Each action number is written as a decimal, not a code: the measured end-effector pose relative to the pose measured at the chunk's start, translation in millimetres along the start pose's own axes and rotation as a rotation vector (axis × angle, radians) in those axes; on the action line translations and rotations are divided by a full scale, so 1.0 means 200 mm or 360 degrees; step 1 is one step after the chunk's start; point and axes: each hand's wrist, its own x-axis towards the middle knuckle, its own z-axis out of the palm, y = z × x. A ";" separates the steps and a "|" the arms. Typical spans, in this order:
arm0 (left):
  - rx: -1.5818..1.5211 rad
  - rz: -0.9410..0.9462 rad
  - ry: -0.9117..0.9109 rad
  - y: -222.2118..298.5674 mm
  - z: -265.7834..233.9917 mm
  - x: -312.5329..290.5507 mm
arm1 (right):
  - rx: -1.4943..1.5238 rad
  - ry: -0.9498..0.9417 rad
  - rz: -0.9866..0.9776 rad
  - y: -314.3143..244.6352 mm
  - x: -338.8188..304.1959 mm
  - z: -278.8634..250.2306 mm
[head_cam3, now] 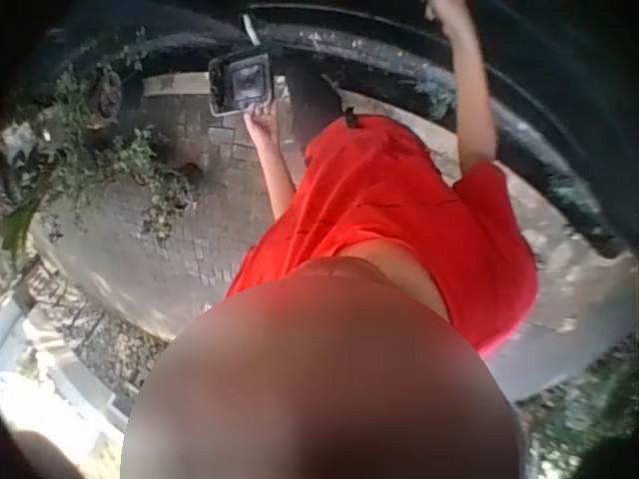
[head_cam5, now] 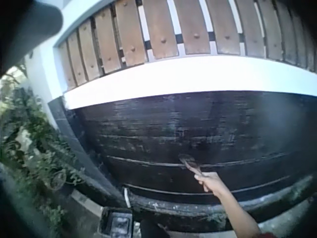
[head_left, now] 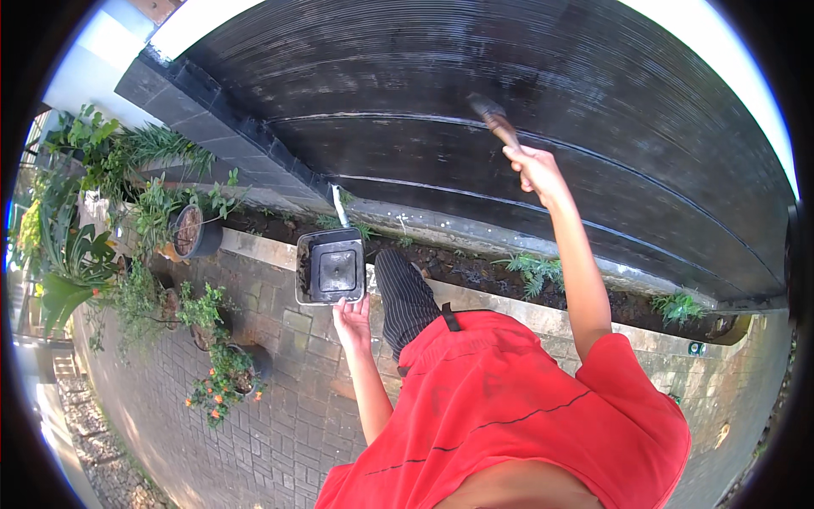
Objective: The recorder is painting a black wall or fence using a brush and a small container of paint.
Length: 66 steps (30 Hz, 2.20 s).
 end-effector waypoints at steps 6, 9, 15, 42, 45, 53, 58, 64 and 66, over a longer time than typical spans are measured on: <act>0.0034 -0.0059 0.0053 -0.01 0.02 -0.03 | -0.0500 -0.0087 -0.0427 -0.04 0.19 0.42; 0.0002 -0.0008 0.0032 0.02 0.00 -0.06 | -0.0533 -0.0082 -0.0637 -0.08 0.40 0.66; -0.0004 0.0104 0.0118 0.05 -0.11 -0.12 | -0.0873 0.0211 -0.0667 -0.27 0.59 0.95; 0.0312 -0.0001 -0.0034 -0.11 -0.01 -0.01 | -0.0425 0.0219 0.0070 0.67 -0.32 -0.02; 0.0473 0.0015 -0.0125 -0.14 0.15 0.00 | -0.0228 0.0283 0.0141 0.72 -0.49 0.03; 0.0533 0.0103 -0.0382 -0.25 0.42 0.03 | -0.0090 0.0212 -0.0145 0.46 -0.65 0.18; 0.0634 0.0338 -0.0542 -0.22 0.55 -0.04 | 0.0085 -0.0235 -0.0089 0.16 -0.63 0.24; 0.0673 0.0407 -0.0560 -0.20 0.57 -0.06 | 0.0100 -0.0663 0.0095 0.07 -0.56 0.32; 0.0623 0.0414 -0.0520 -0.20 0.58 -0.06 | 0.0160 -0.0615 0.0034 0.07 -0.56 0.32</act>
